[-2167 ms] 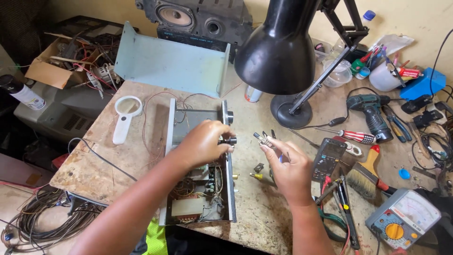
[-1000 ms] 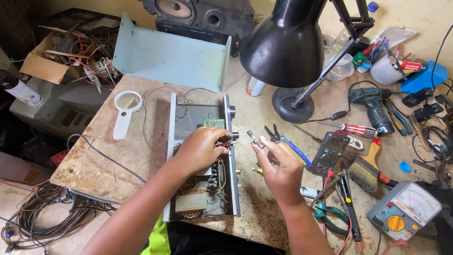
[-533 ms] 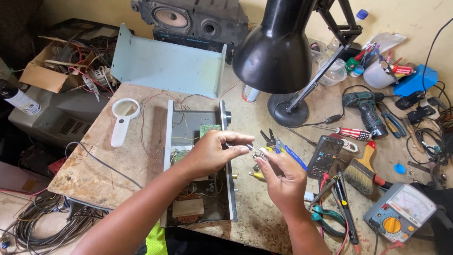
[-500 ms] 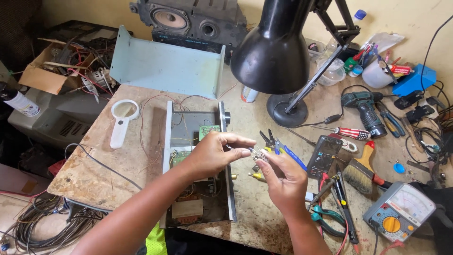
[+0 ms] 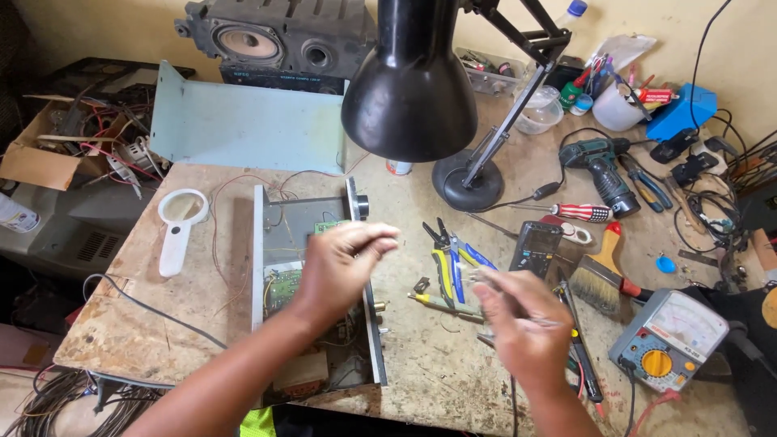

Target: Repairing an electronic device by stripping wires, probing a circuit board, and using a screwdriver to adjust components.

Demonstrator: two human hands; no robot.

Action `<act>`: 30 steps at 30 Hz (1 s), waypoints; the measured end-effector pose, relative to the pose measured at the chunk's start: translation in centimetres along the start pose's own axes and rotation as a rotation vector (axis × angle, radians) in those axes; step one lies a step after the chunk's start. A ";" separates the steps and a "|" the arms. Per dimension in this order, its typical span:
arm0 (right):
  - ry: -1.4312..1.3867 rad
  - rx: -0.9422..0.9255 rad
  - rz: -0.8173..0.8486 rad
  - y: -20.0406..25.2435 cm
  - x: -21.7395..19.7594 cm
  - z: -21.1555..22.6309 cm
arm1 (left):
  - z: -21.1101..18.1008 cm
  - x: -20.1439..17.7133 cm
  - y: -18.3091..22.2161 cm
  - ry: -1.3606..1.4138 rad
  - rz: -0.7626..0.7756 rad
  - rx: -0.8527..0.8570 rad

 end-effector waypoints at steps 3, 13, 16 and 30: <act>0.162 0.122 -0.019 -0.5 -2.7 -0.1 | 0.3 -1.6 -0.7 0.033 0.020 -0.176; 0.059 0.010 -0.022 -2.9 -0.7 -2.6 | 4.9 7.2 -3.6 0.719 0.297 -0.622; 0.086 0.030 -0.001 -3.7 -0.2 -2.6 | 4.1 7.8 -4.5 0.843 0.286 -0.711; 0.055 0.310 0.210 -6.0 4.8 -9.4 | 10.9 7.2 -9.2 -0.099 0.373 -0.473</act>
Point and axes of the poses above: each hand's wrist, its own y-axis away from the middle knuckle, its own x-axis out of the palm, z = x × y, the point moved 1 cm from there along -y, towards the middle knuckle, and after that the axes turned 6 degrees about z, right-handed, at the moved point
